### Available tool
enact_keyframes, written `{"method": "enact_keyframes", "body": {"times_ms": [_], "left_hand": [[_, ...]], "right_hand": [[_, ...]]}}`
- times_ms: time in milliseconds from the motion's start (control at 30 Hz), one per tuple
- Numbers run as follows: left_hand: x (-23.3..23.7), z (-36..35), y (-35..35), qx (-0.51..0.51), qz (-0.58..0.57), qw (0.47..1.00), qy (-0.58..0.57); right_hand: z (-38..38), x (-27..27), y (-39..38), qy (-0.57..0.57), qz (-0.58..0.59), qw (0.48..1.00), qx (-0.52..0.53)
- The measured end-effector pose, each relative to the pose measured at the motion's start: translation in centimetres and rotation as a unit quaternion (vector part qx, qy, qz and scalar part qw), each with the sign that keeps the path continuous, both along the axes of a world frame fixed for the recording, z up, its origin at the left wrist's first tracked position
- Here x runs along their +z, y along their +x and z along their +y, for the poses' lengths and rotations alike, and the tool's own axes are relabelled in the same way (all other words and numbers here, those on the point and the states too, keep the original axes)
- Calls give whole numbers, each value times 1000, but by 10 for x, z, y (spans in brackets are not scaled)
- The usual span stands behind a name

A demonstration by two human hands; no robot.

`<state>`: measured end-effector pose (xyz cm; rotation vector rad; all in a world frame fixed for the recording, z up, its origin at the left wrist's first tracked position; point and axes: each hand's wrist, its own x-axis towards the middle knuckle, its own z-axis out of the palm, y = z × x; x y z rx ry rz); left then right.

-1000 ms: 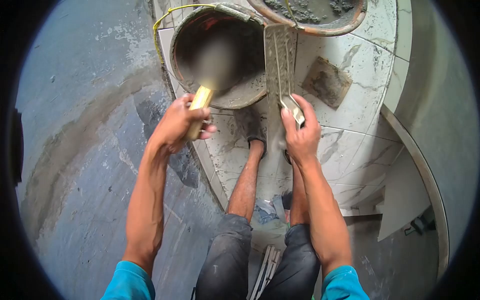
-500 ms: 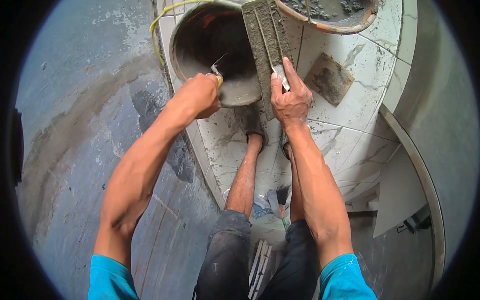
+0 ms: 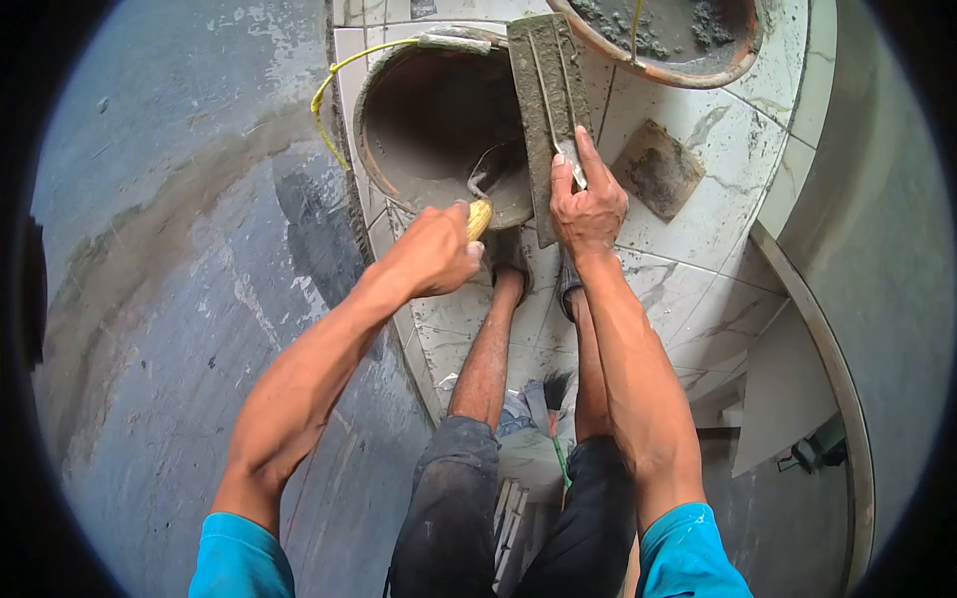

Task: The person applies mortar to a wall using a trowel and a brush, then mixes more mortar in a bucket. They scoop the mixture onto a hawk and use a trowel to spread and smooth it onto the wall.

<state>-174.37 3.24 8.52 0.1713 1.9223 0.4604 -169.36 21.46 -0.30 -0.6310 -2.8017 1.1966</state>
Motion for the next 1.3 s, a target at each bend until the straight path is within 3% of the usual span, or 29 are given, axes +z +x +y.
{"method": "enact_keyframes", "body": {"times_ms": [100, 133, 233, 267, 300, 367, 500, 767, 900, 967, 1100, 1133, 1300], "left_hand": [[17, -28, 2, 43, 21, 996, 76], [42, -24, -19, 131, -154, 979, 0], [65, -45, -27, 233, -196, 953, -9], [53, -53, -21, 183, -108, 977, 9], [36, -56, -17, 184, -112, 977, 10], [1, -50, -28, 129, -9, 991, -29], [-31, -8, -36, 86, -76, 993, -29], [-5, -30, -17, 120, -79, 988, 56], [27, -59, -1, 235, -182, 947, 121], [37, -67, 10, 368, -235, 894, 95], [9, -54, 10, 326, -183, 926, 42], [0, -49, 0, 224, -174, 958, 41], [7, -32, -26, 201, -207, 957, 40]], "right_hand": [[-2, 3, -1, -20, -22, 999, -12], [-3, 4, -2, -37, -3, 999, -15], [-1, 3, -2, -9, -10, 1000, 2], [-1, 4, -2, -9, -13, 1000, 1], [-2, 6, 1, -8, -17, 1000, 2], [-3, 4, -1, -27, -14, 999, -11], [-3, 0, -2, -7, -1, 1000, -11], [-8, 8, -4, -30, -18, 999, -36], [-9, 6, -4, -15, -21, 999, -30], [-10, 9, -4, -16, -29, 999, -41], [-10, 7, -1, -8, -22, 999, -24], [-10, 7, -1, -10, -27, 999, -34], [-9, 5, -2, -13, -23, 999, -38]]}}
